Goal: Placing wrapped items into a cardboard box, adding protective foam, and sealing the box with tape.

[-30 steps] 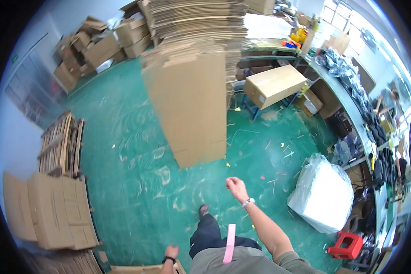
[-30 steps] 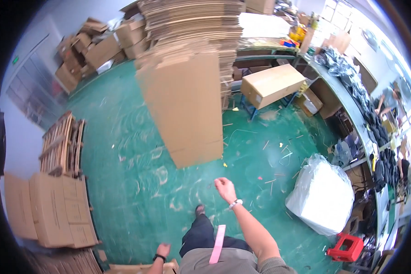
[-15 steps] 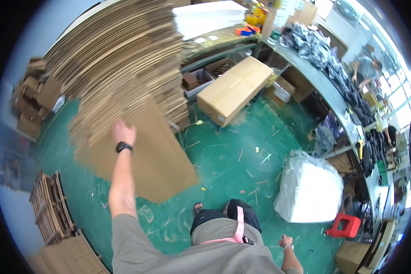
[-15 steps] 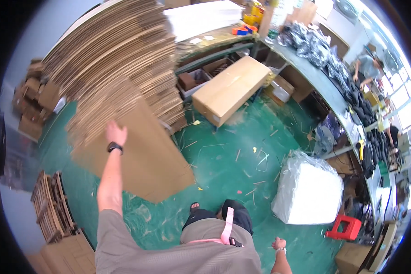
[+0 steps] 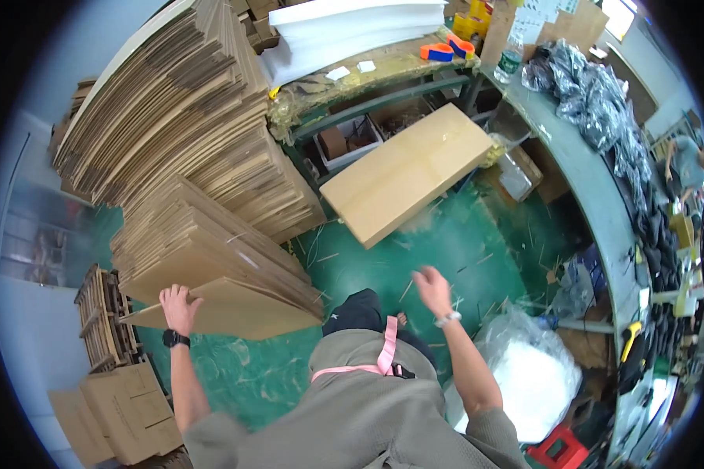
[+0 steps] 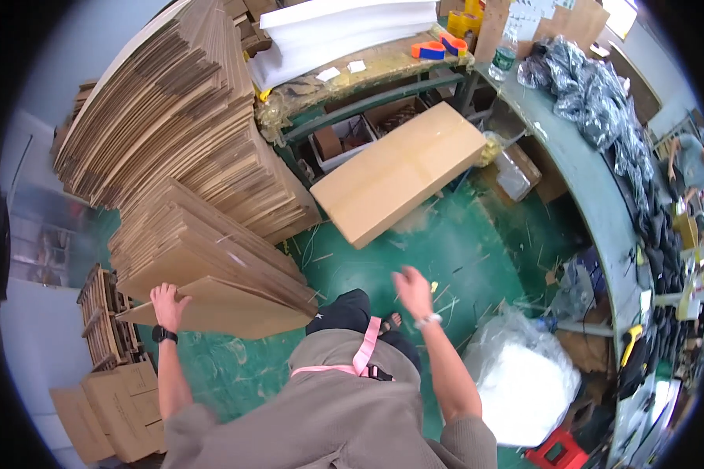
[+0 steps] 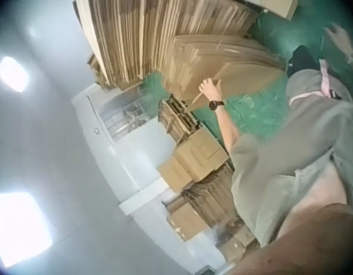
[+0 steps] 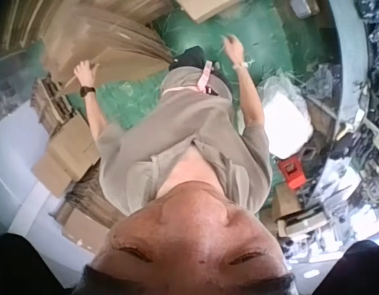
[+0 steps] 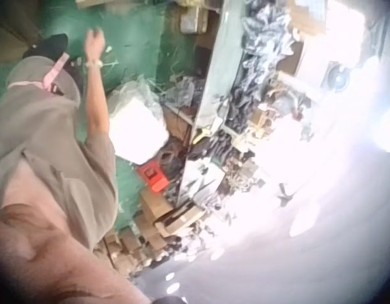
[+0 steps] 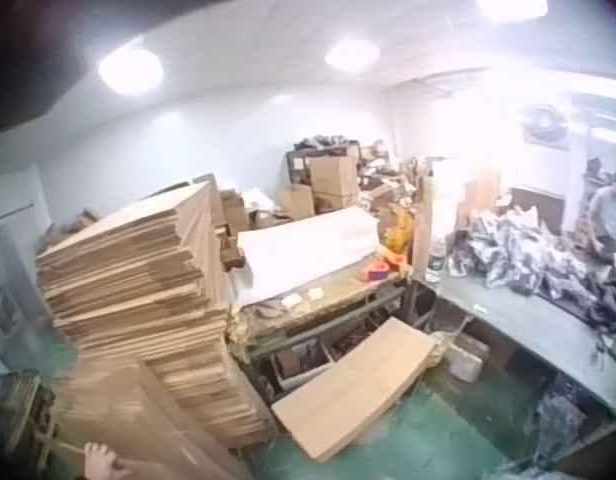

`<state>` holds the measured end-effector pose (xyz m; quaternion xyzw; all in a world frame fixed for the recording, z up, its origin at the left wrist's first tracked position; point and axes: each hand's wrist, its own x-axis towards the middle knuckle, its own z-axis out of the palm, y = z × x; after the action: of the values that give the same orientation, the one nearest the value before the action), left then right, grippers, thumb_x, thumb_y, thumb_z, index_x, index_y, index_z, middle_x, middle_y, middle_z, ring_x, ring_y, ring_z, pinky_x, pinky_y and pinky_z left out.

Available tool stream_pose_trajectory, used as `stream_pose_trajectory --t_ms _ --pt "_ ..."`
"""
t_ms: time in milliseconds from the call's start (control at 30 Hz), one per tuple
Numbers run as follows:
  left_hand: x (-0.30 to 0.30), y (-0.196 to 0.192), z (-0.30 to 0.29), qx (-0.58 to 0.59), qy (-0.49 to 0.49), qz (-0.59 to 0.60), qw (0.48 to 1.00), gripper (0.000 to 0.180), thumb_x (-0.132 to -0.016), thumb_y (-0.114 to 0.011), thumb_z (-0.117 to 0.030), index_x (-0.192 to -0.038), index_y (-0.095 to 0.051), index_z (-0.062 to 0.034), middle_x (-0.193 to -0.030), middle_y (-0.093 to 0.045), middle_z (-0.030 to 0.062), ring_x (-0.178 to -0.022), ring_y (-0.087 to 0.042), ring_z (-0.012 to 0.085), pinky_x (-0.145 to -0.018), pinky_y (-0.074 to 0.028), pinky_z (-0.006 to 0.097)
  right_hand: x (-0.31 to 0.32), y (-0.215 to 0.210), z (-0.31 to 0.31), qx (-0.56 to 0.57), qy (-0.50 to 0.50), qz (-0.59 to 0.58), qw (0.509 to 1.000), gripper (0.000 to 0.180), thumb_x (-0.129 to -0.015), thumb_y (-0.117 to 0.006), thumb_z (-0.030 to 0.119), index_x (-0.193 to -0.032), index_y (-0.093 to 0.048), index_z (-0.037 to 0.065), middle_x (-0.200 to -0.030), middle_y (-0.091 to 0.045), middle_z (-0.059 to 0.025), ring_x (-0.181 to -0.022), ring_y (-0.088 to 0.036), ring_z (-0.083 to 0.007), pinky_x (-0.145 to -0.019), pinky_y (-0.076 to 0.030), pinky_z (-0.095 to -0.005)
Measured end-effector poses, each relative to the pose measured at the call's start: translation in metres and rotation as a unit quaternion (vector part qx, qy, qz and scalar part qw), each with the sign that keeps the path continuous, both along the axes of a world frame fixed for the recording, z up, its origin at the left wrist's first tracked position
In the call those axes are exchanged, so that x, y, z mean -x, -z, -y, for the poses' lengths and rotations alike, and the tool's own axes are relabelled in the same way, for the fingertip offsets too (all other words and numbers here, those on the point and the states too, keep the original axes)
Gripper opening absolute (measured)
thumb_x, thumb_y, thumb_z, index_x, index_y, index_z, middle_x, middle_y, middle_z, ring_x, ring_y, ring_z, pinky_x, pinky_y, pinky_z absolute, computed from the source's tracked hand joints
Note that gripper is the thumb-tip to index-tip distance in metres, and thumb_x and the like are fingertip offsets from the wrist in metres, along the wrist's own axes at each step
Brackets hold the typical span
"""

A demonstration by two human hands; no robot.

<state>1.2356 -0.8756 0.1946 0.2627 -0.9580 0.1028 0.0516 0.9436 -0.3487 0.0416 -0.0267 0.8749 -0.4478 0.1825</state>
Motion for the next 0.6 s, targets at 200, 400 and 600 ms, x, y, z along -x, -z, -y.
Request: stream_pose_trajectory --t_ms 200,400,600 --pt "0.204 -0.062 -0.16 -0.051 0.127 -0.079 0.987 0.034 -0.069 -0.08 -0.019 -0.095 -0.061 -0.008 -0.093 -0.059 0.0082 -0.091 -0.058 0.0292 -0.08 -0.044 0.042 0.103 -0.201 0.172 0.042 -0.477 -0.441 0.759 0.09 -0.07 -0.082 0.028 -0.145 -0.039 0.004 -0.143 -0.043 -0.0194 -0.137 -0.037 -0.0359 -0.114 -0.031 -0.0508" --pt "0.361 -0.081 -0.201 -0.069 0.024 -0.087 0.994 0.046 -0.069 -0.081 -0.018 -0.109 -0.062 -0.0066 -0.1 -0.06 0.0104 -0.1 -0.058 0.0306 -0.086 -0.044 0.043 0.256 -0.195 0.241 0.071 -0.574 -0.335 0.743 0.026 -0.08 -0.072 0.024 -0.091 -0.057 0.005 -0.081 -0.064 -0.0121 -0.077 -0.064 -0.0368 -0.07 -0.049 -0.0453" --pt "0.307 -0.076 -0.155 0.237 -0.209 -0.448 0.836 0.069 -0.087 -0.076 -0.031 -0.14 -0.044 -0.0011 -0.145 -0.043 0.0194 -0.136 -0.039 0.0363 -0.113 -0.028 0.05 0.373 -0.182 0.212 0.151 -0.538 -0.332 0.76 0.029 -0.078 -0.078 0.024 -0.082 -0.058 0.004 -0.076 -0.058 -0.0135 -0.073 -0.06 -0.0363 -0.062 -0.046 -0.0448"
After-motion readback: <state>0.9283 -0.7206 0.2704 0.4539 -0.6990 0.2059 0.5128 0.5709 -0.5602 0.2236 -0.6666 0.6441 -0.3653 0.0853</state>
